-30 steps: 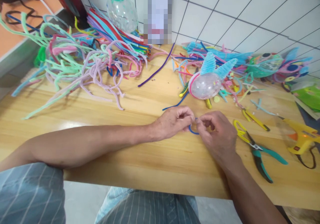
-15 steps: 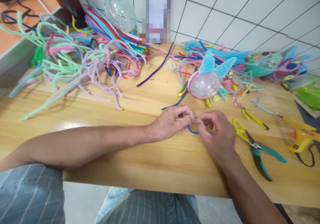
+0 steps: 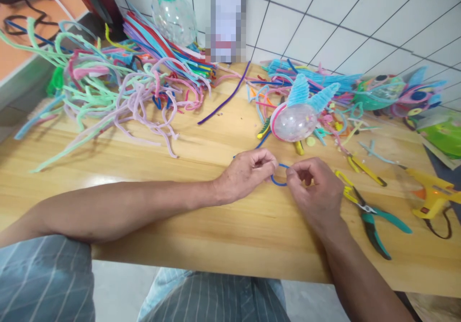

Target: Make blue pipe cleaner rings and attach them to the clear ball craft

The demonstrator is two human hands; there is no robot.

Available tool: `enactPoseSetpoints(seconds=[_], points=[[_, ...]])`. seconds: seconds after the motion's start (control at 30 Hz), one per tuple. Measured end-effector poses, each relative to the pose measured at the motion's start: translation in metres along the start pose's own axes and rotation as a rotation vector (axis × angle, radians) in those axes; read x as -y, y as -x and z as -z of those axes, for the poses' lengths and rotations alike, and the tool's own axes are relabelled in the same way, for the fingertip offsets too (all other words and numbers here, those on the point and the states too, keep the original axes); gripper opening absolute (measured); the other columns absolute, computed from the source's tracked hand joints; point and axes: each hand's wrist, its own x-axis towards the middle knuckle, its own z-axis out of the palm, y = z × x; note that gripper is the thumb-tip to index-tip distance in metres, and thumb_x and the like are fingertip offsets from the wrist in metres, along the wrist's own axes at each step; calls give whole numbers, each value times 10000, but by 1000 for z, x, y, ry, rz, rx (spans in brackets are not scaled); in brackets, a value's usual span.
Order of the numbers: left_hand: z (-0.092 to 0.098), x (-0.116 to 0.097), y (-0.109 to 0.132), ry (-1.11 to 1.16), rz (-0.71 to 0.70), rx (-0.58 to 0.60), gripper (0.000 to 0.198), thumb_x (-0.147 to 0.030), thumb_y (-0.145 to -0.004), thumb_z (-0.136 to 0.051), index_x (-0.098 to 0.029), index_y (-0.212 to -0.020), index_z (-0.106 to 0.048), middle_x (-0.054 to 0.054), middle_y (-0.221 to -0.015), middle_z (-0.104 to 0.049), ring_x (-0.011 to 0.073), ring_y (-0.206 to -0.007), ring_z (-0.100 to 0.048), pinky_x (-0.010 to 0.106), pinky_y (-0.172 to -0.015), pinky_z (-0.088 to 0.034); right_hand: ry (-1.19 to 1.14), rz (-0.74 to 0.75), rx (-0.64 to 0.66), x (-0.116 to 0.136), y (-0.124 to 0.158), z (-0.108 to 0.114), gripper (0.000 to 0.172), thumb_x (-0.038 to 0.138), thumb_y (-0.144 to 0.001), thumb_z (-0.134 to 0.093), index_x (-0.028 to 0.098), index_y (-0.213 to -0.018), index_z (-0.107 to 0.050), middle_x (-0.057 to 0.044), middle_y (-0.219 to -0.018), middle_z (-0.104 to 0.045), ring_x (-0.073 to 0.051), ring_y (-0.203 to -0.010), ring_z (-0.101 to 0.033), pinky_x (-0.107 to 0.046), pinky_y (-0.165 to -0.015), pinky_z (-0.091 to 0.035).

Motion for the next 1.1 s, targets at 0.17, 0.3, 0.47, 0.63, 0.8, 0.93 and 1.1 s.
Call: enactPoseSetpoints(seconds=[0.17,0.3,0.47,0.63,0.8,0.93,1.1], points=[[-1,1,-1,54,42,-13,129,-258,-914,-604,-154,-838,-609,-45,-711,-591,76,-634,-541,219,-661,-452,63,12,-30,-1,3,0,80,182,-884,-670,248,-884,-625,6,-781,-650,-163,-664,-606,-318,-624,-507],[-1,2,-2,109,55,-62,140,-270,-909,-631,-144,-845,-630,-41,-727,-595,76,-648,-527,218,-680,-451,179,186,-114,4,6,-1,222,301,-878,-760,252,-1059,-641,-110,-1132,-688,-277,-1009,-686,-439,-822,-570],[-2,1,0,130,58,-111,126,-241,-894,-645,-136,-825,-651,-29,-751,-620,86,-707,-553,215,-718,-458,255,283,-58,9,9,-9,281,352,-865,-785,269,-1098,-651,-139,-1330,-645,-360,-1220,-653,-558,-964,-545],[-4,2,1,131,93,-117,105,-209,-887,-649,-141,-812,-674,-20,-767,-658,105,-741,-591,230,-762,-486,283,310,-68,7,11,-13,293,276,-857,-798,261,-1116,-663,-141,-1341,-679,-357,-1226,-669,-555,-991,-548],[-3,2,0,62,76,-133,109,-209,-888,-660,-148,-801,-686,-11,-803,-676,121,-807,-610,242,-821,-488,285,381,-121,3,10,-15,261,191,-847,-798,243,-1068,-670,-144,-1302,-732,-331,-1174,-709,-497,-976,-564],[-3,1,0,58,80,-111,134,-239,-901,-649,-155,-802,-680,-8,-813,-683,127,-805,-611,241,-804,-491,267,410,-130,1,9,-16,227,148,-849,-780,232,-1024,-661,-155,-1291,-746,-330,-1158,-718,-491,-958,-572],[-4,7,-1,97,86,-105,140,-243,-910,-655,-150,-807,-677,-19,-792,-673,113,-777,-602,235,-795,-481,281,389,-124,2,9,-15,233,171,-850,-787,237,-1029,-653,-154,-1302,-742,-336,-1148,-721,-504,-958,-571]])
